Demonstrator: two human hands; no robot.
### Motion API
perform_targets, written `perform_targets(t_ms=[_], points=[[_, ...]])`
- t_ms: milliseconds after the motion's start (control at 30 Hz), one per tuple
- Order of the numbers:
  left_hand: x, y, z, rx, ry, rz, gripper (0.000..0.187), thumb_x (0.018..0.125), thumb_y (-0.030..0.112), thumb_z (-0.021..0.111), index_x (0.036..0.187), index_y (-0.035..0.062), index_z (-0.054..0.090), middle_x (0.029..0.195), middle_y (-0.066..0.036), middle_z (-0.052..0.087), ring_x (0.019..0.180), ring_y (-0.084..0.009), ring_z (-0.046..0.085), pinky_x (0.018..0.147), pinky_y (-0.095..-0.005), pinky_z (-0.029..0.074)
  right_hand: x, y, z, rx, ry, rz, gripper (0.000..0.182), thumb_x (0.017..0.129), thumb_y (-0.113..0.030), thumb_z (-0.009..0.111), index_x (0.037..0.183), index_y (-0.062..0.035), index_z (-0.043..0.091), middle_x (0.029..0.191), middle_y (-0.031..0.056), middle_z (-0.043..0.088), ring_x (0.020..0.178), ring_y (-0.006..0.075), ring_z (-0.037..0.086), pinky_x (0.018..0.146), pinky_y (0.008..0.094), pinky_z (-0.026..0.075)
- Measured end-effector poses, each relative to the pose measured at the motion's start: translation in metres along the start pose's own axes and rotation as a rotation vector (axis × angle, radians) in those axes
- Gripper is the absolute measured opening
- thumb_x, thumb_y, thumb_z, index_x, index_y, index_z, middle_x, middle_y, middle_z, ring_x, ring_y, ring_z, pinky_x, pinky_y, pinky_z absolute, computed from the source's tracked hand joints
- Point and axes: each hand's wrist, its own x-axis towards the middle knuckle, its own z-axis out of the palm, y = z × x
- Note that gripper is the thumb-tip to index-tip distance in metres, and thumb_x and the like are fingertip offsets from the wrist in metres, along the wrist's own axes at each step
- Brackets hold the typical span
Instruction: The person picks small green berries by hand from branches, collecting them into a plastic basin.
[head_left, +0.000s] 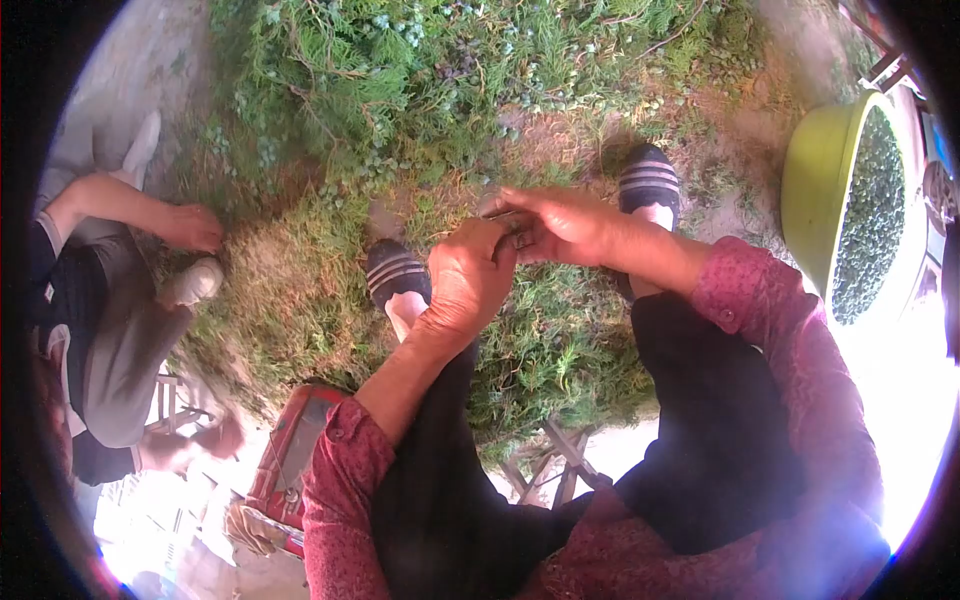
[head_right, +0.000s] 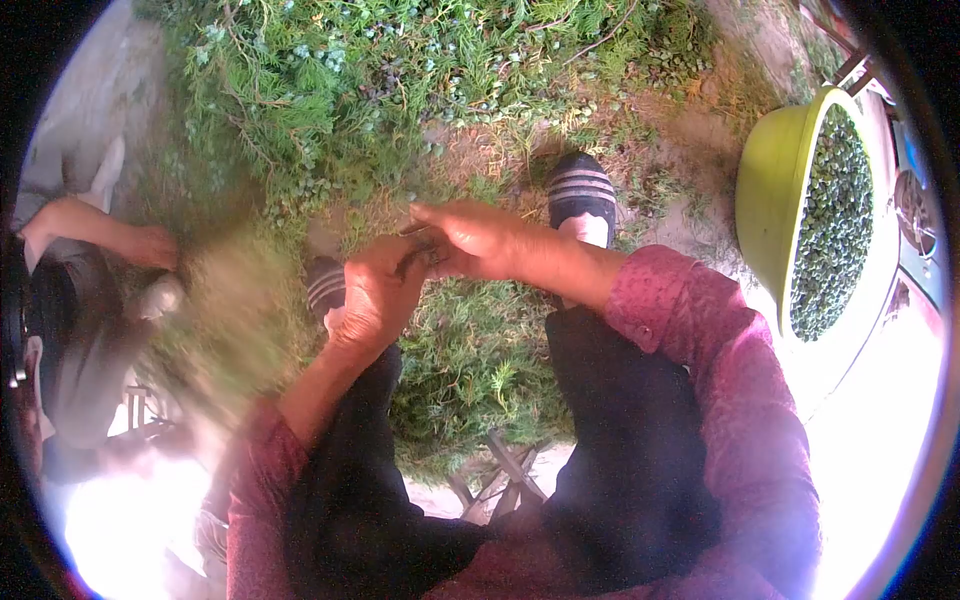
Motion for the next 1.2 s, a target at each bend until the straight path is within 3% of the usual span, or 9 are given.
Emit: perform_targets(t_ms=[267,367,500,567,700,800,1033,1133,1200], points=[[0.001,0.000,-0.011,-0.206,-0.166,-0.130,0.011,0.070,0.009,0.058,0.080,0.0064,0.061,0.078,-0.013,0.061,0.071,-0.0298,0.060,0.062,-0.0367,0.048,0.006,0.002,-0.003,-0.023,-0.058,0.048,0.040,0.088,-0.035,0.049,0.110,-0.0030,0.052,0.097,0.0075,0.060,0.084,0.0167,0.060,0.071,0.0309,0.049],[-0.005,-0.006,-0.007,-0.124,-0.158,-0.109,0.010,0.070,0.008,0.057,0.079,0.0050,0.060,0.076,-0.013,0.060,0.070,-0.0295,0.059,0.063,-0.0366,0.048,0.005,0.006,-0.013,-0.282,-0.052,-0.134,0.034,0.087,-0.029,0.051,0.108,-0.0018,0.053,0.096,0.0080,0.060,0.084,0.0163,0.059,0.074,0.0308,0.049],[-0.006,-0.009,-0.015,-0.185,-0.107,-0.094,0.009,0.072,0.005,0.058,0.079,-0.0003,0.059,0.069,-0.013,0.059,0.062,-0.0194,0.058,0.058,-0.0294,0.046,0.002,-0.016,-0.034,-0.630,0.307,-0.066,0.027,0.082,-0.021,0.059,0.099,0.0001,0.058,0.092,0.0079,0.060,0.078,0.0160,0.059,0.073,0.0303,0.051],[-0.009,-0.011,-0.020,-0.215,-0.192,-0.211,0.009,0.070,0.008,0.057,0.078,0.0035,0.059,0.072,-0.014,0.059,0.066,-0.0285,0.059,0.060,-0.0360,0.047,0.017,-0.031,-0.066,-1.022,0.557,-0.426,0.024,0.077,-0.020,0.062,0.093,-0.0019,0.059,0.087,0.0076,0.061,0.073,0.0144,0.058,0.065,0.0314,0.050],[-0.026,-0.027,-0.011,-0.159,-0.350,-0.162,0.012,0.073,0.014,0.057,0.078,0.0042,0.060,0.074,-0.013,0.060,0.070,-0.0283,0.059,0.064,-0.0362,0.047,0.021,-0.068,-0.036,-1.355,0.735,-0.451,0.023,0.073,-0.018,0.064,0.090,-0.0027,0.059,0.084,0.0118,0.062,0.070,0.0183,0.059,0.062,0.0342,0.047],[-0.031,-0.030,-0.011,-0.167,-0.371,-0.188,0.014,0.073,0.015,0.058,0.079,0.0027,0.060,0.074,-0.014,0.059,0.068,-0.0277,0.059,0.063,-0.0349,0.047,0.045,-0.072,-0.041,-1.639,0.879,-0.761,0.026,0.071,-0.019,0.065,0.086,0.0004,0.056,0.081,0.0189,0.059,0.067,0.0294,0.057,0.062,0.0365,0.046],[-0.034,-0.038,-0.012,-0.176,-0.378,-0.212,0.015,0.074,0.018,0.058,0.079,0.0045,0.059,0.074,-0.013,0.059,0.069,-0.0298,0.059,0.062,-0.0364,0.046,0.048,-0.081,-0.050,-1.622,1.008,-0.639,0.032,0.070,-0.024,0.063,0.088,0.0005,0.054,0.083,0.0214,0.058,0.078,0.0360,0.058,0.070,0.0415,0.047],[-0.035,-0.039,-0.013,-0.144,-0.396,-0.202,0.015,0.074,0.019,0.059,0.078,0.0041,0.059,0.074,-0.014,0.059,0.069,-0.0307,0.058,0.061,-0.0369,0.046,0.037,-0.088,-0.056,-1.538,0.894,-0.595,0.027,0.073,-0.022,0.061,0.090,-0.0019,0.053,0.082,0.0168,0.059,0.075,0.0281,0.060,0.063,0.0352,0.048],[-0.036,-0.040,-0.013,-0.177,-0.389,-0.239,0.015,0.073,0.018,0.059,0.078,0.0041,0.059,0.073,-0.014,0.059,0.069,-0.0311,0.058,0.061,-0.0372,0.046,0.015,-0.091,-0.058,-0.858,0.479,-0.408,0.020,0.077,-0.017,0.057,0.093,-0.0055,0.052,0.082,0.0097,0.059,0.070,0.0176,0.059,0.055,0.0273,0.048]])
